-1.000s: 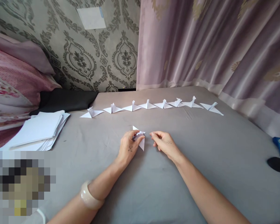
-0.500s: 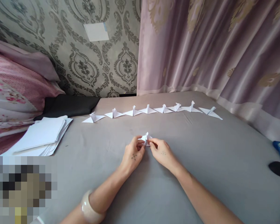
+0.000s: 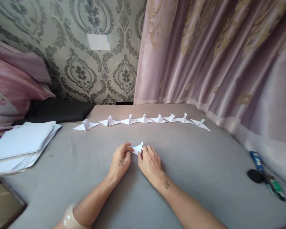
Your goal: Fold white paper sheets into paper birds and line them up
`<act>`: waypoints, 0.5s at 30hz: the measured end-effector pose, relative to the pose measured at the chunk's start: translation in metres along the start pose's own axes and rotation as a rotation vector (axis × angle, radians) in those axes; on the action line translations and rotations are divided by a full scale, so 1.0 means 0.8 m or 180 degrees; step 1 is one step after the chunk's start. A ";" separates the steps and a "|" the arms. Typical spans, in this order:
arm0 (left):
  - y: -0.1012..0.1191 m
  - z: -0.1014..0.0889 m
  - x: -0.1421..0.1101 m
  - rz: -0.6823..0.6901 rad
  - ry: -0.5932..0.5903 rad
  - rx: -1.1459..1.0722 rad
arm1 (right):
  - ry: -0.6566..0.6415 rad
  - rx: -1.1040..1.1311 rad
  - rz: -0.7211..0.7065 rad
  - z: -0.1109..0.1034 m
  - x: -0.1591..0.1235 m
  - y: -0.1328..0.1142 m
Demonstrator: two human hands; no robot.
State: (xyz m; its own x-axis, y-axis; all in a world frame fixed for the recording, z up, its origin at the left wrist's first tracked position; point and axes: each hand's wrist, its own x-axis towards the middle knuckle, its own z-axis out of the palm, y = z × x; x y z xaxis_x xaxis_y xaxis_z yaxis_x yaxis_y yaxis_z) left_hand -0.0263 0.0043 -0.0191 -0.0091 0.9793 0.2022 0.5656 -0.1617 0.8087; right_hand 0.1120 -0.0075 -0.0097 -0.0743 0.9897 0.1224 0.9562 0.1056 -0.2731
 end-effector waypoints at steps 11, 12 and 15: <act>0.003 -0.020 0.004 -0.0490 -0.0036 0.0047 | -0.0172 -0.0454 0.1273 -0.047 0.057 0.116; 0.003 -0.020 0.005 -0.0488 -0.0054 0.0052 | -0.0152 -0.0491 0.1515 -0.058 0.068 0.142; 0.004 -0.016 0.009 -0.0471 -0.0143 0.0129 | -0.0014 -0.0581 0.2130 -0.090 0.092 0.210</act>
State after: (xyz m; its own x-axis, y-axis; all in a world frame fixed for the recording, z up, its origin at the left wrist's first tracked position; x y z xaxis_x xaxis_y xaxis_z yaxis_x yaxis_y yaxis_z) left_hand -0.0354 0.0092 -0.0077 -0.0585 0.9967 0.0569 0.5936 -0.0110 0.8047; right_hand 0.2877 0.0762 0.0222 0.5472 0.8368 -0.0202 0.8292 -0.5452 -0.1235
